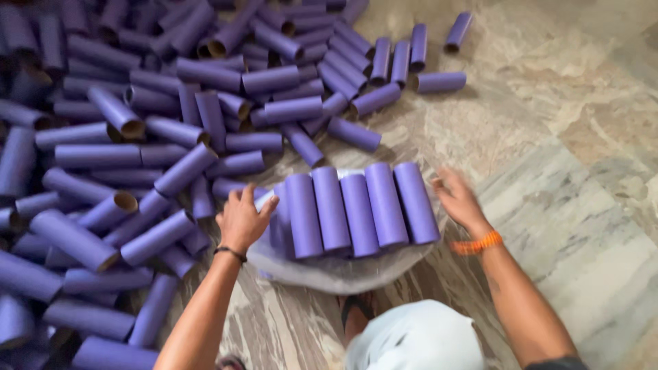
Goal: The person picks up several purple cardboard tubes from a large pile on the floor and places them into a clear plastic bag in organized rows.
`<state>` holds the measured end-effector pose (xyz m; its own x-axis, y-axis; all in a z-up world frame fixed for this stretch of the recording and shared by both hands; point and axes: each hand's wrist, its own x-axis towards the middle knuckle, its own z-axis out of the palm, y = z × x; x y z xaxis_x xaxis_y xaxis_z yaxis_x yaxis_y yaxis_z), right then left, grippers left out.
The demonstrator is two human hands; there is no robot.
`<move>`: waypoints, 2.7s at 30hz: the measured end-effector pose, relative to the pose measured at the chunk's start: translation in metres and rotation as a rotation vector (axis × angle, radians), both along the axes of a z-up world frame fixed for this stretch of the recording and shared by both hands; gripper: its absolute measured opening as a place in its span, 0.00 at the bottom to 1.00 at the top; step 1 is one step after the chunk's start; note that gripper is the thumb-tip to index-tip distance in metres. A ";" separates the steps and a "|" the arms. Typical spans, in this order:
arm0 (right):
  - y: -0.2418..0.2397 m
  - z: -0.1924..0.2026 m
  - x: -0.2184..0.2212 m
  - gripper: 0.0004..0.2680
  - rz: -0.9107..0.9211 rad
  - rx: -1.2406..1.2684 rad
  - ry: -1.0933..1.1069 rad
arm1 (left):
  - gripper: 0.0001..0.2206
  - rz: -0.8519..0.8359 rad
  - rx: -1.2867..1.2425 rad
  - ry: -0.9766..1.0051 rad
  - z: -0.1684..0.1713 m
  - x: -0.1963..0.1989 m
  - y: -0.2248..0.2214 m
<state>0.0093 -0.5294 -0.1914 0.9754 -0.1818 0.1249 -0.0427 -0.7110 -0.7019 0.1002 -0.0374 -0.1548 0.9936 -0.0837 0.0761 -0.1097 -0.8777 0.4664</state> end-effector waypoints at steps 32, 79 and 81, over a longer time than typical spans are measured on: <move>-0.088 0.059 -0.061 0.08 -0.268 0.370 0.270 | 0.12 0.214 -0.861 0.757 0.021 -0.020 0.103; 0.402 0.075 0.028 0.11 0.753 0.093 0.775 | 0.19 0.221 -1.392 0.578 0.049 -0.073 0.078; 0.393 0.048 0.030 0.15 0.869 -0.265 -0.084 | 0.19 0.225 -1.414 0.574 0.042 -0.079 0.069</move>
